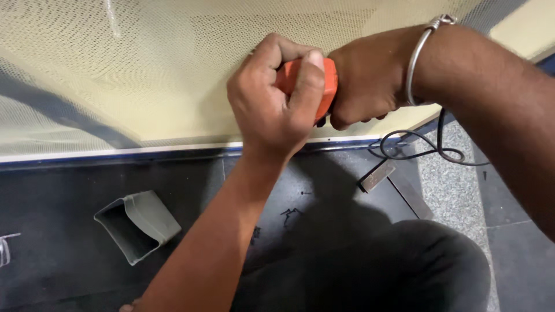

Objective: The person is assembling a screen frame by securing a mesh screen to a blue metal frame. They use a hammer to tap a white spline into a groove along the frame and a power drill to drive screws into the frame at regular intervals.

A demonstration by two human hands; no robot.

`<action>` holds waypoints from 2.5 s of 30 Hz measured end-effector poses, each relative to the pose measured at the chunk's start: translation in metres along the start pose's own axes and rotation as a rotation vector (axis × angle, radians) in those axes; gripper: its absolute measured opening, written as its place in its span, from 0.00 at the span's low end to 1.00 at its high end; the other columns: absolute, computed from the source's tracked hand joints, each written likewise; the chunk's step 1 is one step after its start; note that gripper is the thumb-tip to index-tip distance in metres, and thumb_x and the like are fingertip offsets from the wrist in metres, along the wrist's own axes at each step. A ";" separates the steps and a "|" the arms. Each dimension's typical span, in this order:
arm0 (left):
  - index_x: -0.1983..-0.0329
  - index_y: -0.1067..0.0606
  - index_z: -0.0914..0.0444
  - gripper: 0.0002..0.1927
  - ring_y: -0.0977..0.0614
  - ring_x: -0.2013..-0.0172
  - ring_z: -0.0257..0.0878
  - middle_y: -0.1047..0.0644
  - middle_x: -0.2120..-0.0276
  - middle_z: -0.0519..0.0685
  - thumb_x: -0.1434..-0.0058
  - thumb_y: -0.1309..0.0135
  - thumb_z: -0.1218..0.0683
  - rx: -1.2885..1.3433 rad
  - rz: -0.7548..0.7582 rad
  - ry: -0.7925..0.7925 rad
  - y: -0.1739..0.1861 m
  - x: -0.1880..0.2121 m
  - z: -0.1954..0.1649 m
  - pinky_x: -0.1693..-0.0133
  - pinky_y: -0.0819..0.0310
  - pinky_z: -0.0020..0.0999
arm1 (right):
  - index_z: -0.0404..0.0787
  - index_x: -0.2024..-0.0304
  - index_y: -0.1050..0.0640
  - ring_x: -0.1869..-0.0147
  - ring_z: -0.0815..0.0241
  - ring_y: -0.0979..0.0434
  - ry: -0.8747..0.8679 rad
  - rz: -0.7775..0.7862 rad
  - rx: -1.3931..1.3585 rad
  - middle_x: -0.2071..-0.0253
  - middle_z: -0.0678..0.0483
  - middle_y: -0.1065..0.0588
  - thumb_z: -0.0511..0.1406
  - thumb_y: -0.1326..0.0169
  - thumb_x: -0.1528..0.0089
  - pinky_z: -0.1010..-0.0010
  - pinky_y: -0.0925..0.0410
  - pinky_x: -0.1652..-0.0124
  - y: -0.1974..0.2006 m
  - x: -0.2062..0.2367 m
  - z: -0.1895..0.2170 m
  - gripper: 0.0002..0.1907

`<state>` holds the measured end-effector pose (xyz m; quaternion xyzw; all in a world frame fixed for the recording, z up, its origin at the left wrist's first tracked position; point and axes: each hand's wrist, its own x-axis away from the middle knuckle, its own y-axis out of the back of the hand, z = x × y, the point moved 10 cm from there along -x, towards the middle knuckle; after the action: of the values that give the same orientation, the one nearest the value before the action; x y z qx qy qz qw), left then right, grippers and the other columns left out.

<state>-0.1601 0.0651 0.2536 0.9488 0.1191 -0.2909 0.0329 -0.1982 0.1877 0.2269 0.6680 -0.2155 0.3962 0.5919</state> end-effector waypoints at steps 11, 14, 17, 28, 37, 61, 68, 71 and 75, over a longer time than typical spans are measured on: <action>0.64 0.25 0.66 0.09 0.20 0.70 0.33 0.21 0.71 0.48 0.30 0.48 0.55 0.043 -0.007 0.005 -0.002 0.005 0.003 0.63 0.24 0.28 | 0.38 0.70 0.19 0.73 0.53 0.23 0.017 -0.022 0.085 0.77 0.48 0.21 0.30 0.41 0.49 0.61 0.32 0.69 0.002 -0.002 0.003 0.05; 0.66 0.24 0.67 0.11 0.21 0.71 0.35 0.22 0.73 0.49 0.30 0.47 0.55 -0.028 -0.009 0.025 -0.002 0.006 0.008 0.64 0.25 0.29 | 0.37 0.71 0.19 0.74 0.54 0.25 0.077 -0.021 0.156 0.78 0.48 0.22 0.34 0.39 0.48 0.61 0.34 0.70 0.001 -0.008 0.006 0.06; 0.64 0.24 0.66 0.10 0.19 0.70 0.36 0.20 0.72 0.49 0.30 0.48 0.54 -0.011 0.003 0.007 0.000 -0.001 -0.005 0.63 0.23 0.30 | 0.35 0.74 0.20 0.76 0.50 0.28 0.012 -0.077 0.027 0.80 0.46 0.24 0.34 0.37 0.48 0.57 0.36 0.72 0.007 0.003 -0.001 0.08; 0.65 0.23 0.65 0.11 0.18 0.71 0.37 0.19 0.71 0.49 0.32 0.49 0.53 -0.003 0.008 0.033 0.003 0.002 -0.001 0.64 0.23 0.31 | 0.37 0.68 0.19 0.76 0.56 0.30 0.012 -0.049 0.024 0.78 0.48 0.24 0.36 0.37 0.45 0.63 0.37 0.73 0.004 0.012 0.010 0.08; 0.66 0.23 0.65 0.11 0.19 0.70 0.39 0.21 0.71 0.51 0.34 0.49 0.52 -0.042 -0.009 0.034 0.008 -0.007 -0.005 0.64 0.24 0.33 | 0.37 0.67 0.18 0.74 0.54 0.27 0.116 -0.100 -0.009 0.76 0.48 0.24 0.34 0.38 0.52 0.61 0.32 0.70 0.011 0.000 0.013 0.11; 0.66 0.23 0.63 0.12 0.18 0.67 0.44 0.20 0.70 0.52 0.35 0.52 0.51 -0.089 -0.051 0.034 0.017 0.002 -0.014 0.61 0.23 0.38 | 0.39 0.75 0.20 0.81 0.56 0.30 0.076 -0.006 -0.034 0.84 0.51 0.28 0.34 0.39 0.50 0.61 0.36 0.76 -0.004 -0.004 0.012 0.05; 0.68 0.24 0.65 0.10 0.18 0.70 0.43 0.20 0.72 0.52 0.37 0.51 0.54 -0.098 -0.060 0.102 0.025 0.020 -0.029 0.63 0.23 0.36 | 0.43 0.69 0.18 0.72 0.51 0.21 0.084 -0.114 -0.044 0.77 0.49 0.22 0.35 0.39 0.50 0.60 0.26 0.68 -0.017 0.017 0.027 0.06; 0.60 0.25 0.66 0.09 0.19 0.61 0.39 0.21 0.64 0.51 0.33 0.53 0.56 0.158 0.027 0.128 0.030 0.038 -0.031 0.54 0.25 0.33 | 0.41 0.67 0.14 0.62 0.43 0.18 0.243 -0.328 0.244 0.69 0.42 0.20 0.44 0.36 0.49 0.57 0.27 0.57 -0.030 0.043 0.024 0.15; 0.57 0.23 0.66 0.09 0.19 0.57 0.34 0.19 0.61 0.48 0.32 0.49 0.55 0.051 0.028 0.338 0.103 0.067 -0.020 0.51 0.25 0.29 | 0.55 0.42 0.22 0.60 0.46 0.17 0.221 -0.516 0.010 0.60 0.47 0.18 0.50 0.32 0.52 0.55 0.26 0.59 -0.088 0.113 -0.046 0.35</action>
<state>-0.0708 -0.0180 0.2318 0.9862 0.1023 -0.1296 -0.0075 -0.0771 0.2704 0.2599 0.6565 0.0295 0.3041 0.6897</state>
